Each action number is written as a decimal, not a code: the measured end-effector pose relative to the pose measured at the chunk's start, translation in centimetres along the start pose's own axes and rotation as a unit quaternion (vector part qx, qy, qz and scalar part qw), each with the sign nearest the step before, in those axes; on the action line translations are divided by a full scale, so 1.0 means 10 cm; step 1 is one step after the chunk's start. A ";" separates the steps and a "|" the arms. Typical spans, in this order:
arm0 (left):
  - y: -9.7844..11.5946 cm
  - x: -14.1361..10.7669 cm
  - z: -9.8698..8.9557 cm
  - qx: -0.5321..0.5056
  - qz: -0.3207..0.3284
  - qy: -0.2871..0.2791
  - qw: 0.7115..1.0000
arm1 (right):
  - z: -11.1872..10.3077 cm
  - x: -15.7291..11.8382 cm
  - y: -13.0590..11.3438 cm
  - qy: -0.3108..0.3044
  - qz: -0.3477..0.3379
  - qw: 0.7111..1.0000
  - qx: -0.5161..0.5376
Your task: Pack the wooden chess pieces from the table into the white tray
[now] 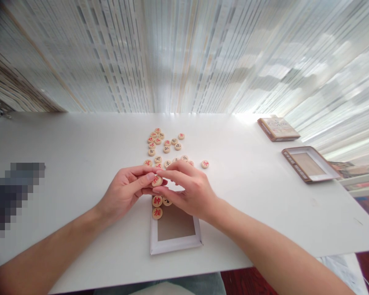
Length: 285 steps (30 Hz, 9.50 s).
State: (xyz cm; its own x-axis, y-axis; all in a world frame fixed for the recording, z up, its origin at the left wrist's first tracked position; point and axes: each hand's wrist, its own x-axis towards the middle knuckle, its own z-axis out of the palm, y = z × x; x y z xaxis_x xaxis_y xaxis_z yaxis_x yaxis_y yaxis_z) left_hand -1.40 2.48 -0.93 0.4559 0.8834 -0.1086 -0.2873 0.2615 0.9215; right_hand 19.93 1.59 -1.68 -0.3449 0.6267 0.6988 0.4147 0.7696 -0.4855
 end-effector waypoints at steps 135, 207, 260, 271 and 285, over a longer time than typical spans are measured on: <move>0.01 -0.09 0.13 0.123 0.163 0.068 0.977 | -0.04 0.12 -0.06 -0.014 0.413 0.785 0.461; -0.06 0.02 -0.11 0.226 0.220 0.074 0.946 | -0.05 -0.01 -0.14 -0.265 -0.087 0.960 -0.023; -0.08 0.01 -0.18 0.451 0.298 -0.003 0.841 | -0.10 0.06 -0.04 -0.172 -0.050 0.984 0.005; -0.11 0.05 -0.19 0.456 0.303 0.026 0.836 | -0.19 0.09 0.16 -0.038 0.004 0.998 -0.048; 0.11 0.22 -0.49 0.505 0.207 0.222 0.808 | -0.37 0.09 0.92 0.088 0.312 0.945 -0.039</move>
State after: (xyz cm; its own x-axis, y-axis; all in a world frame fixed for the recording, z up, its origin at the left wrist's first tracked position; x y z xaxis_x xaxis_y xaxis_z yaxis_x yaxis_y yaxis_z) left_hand -4.84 6.58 -1.97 0.0846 0.9247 0.3711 0.5984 -0.3450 0.7231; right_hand 26.52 8.76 -3.57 0.1302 0.9201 0.3695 0.5534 0.2418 -0.7971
